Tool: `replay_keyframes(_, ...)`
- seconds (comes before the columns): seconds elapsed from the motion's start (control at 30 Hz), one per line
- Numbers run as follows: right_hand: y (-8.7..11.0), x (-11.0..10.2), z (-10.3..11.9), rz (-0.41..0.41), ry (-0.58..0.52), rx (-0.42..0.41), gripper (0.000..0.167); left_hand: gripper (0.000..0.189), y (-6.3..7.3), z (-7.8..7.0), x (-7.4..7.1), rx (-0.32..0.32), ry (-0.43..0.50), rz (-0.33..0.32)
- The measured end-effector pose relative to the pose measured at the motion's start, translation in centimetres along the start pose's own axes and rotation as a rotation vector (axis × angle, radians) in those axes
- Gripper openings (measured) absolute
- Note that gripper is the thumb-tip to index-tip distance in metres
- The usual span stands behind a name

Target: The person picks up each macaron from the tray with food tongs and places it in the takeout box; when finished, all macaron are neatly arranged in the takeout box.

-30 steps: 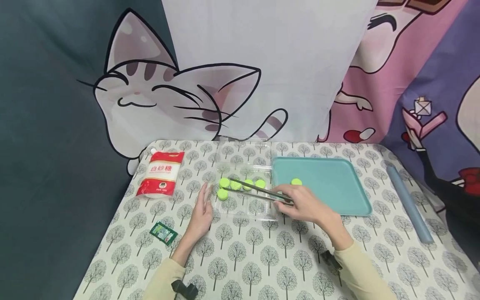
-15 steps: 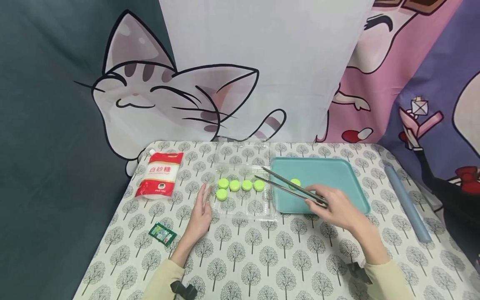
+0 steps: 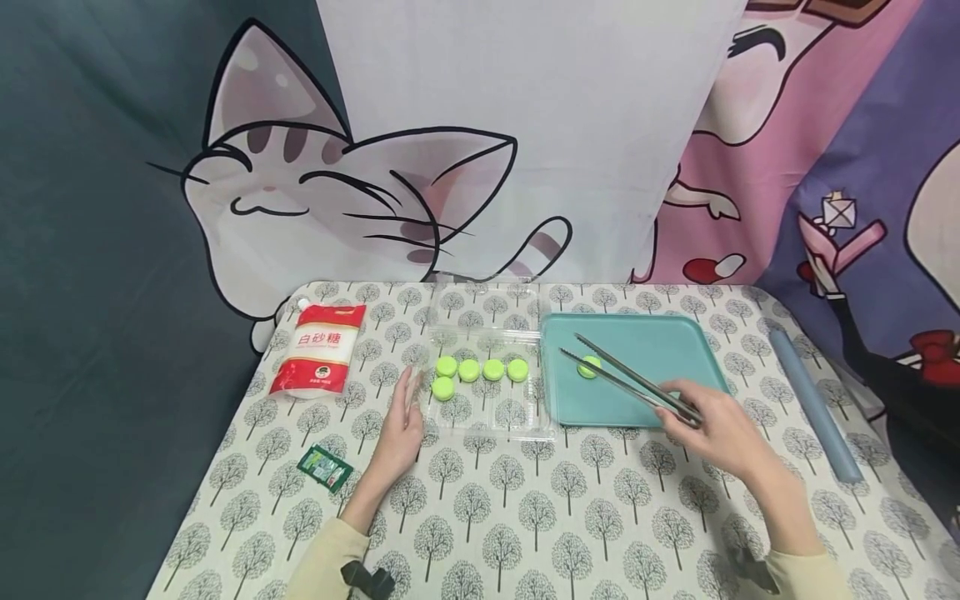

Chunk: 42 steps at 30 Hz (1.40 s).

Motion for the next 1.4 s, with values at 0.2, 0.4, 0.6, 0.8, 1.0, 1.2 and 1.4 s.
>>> replay_keyframes(0.2, 1.1, -0.3, -1.2, 0.002, 0.008, 0.019, 0.031, 0.067, -0.1, -0.1, 0.0, 0.008, -0.002, -0.001)
replay_keyframes(0.4, 1.8, -0.3, -1.8, 0.024, -0.001, 0.027, 0.029, 0.068, -0.1, -0.2, 0.0, 0.009, -0.001, -0.001)
replay_keyframes(0.6, 2.2, 0.2, -2.3, 0.051, 0.035, 0.034, 0.028, 0.068, 0.0, -0.1, 0.0, 0.003, -0.003, -0.005)
replay_keyframes(0.8, 2.4, 0.3, -2.4, 0.052, 0.052, 0.025, 0.027, 0.067, 0.0, -0.1, 0.0, -0.001, 0.004, -0.002)
replay_keyframes(1.0, 2.2, -0.2, -1.9, -0.006, 0.024, -0.008, 0.028, 0.068, 0.0, -0.1, 0.0, -0.002, 0.000, -0.003)
replay_keyframes(1.2, 1.2, -1.1, -0.9, -0.066, 0.014, -0.042, 0.031, 0.068, 0.1, -0.2, -0.1, 0.001, -0.006, -0.006)
replay_keyframes(1.4, 0.4, -1.5, 1.1, -0.091, 0.000, -0.093, 0.034, 0.067, 0.0, -0.2, 0.0, -0.001, -0.001, -0.003)
Point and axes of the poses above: each hand's wrist, its own y-axis away from the middle knuckle, its own x-axis out of the palm, z = x × y, the point moved 7 cm from there along -y, towards the middle knuckle, and after that the axes turned 13 degrees about -z, right-handed, at the moved point
